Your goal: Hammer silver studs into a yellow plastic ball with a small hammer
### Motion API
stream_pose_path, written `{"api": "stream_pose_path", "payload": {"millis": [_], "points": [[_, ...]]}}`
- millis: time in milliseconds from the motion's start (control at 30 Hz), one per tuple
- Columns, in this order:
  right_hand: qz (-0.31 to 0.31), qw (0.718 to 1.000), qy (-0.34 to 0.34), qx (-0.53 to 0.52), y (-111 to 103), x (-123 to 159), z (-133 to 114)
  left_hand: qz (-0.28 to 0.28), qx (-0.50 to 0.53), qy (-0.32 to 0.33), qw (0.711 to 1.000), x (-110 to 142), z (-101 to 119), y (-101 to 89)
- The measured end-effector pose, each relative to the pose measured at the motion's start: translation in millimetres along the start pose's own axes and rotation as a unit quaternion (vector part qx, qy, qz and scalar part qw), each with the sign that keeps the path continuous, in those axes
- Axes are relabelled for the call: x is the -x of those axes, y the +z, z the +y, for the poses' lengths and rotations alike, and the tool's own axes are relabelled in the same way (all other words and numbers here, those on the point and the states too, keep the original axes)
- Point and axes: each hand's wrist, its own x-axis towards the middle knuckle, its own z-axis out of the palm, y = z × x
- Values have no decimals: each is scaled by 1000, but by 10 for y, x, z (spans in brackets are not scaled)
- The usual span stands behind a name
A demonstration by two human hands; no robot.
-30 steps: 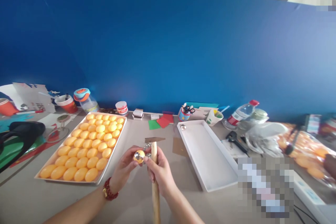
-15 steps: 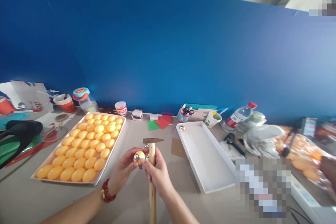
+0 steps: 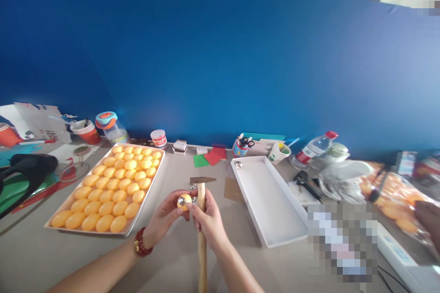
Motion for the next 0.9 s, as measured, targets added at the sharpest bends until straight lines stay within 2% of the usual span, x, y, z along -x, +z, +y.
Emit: {"api": "stream_pose_path", "payload": {"millis": [367,467,567,633,667,733,800,900], "points": [[-16,1000,-13,-4,-15,-17,-67,14,10,8,1000,-6,9,5],[19,998,-42,43,-126,-49,-165,53,-5,9,999,-34,73,-11],[48,985,-43,157,-300,-122,-234,115,-24,1,993,-67,110,-35],[44,961,-17,273,-397,-192,-236,132,-29,-3,991,-74,105,-43],[40,937,-5,348,-429,-230,-223,133,-30,-4,991,-71,97,-44],[17,866,9,500,-453,-309,-176,131,-38,-2,991,-55,77,-36],[13,841,11,541,-435,-382,-117,130,-52,4,990,-32,68,-23],[11,818,16,575,-388,-462,-39,133,-80,14,988,-6,77,-4]]}}
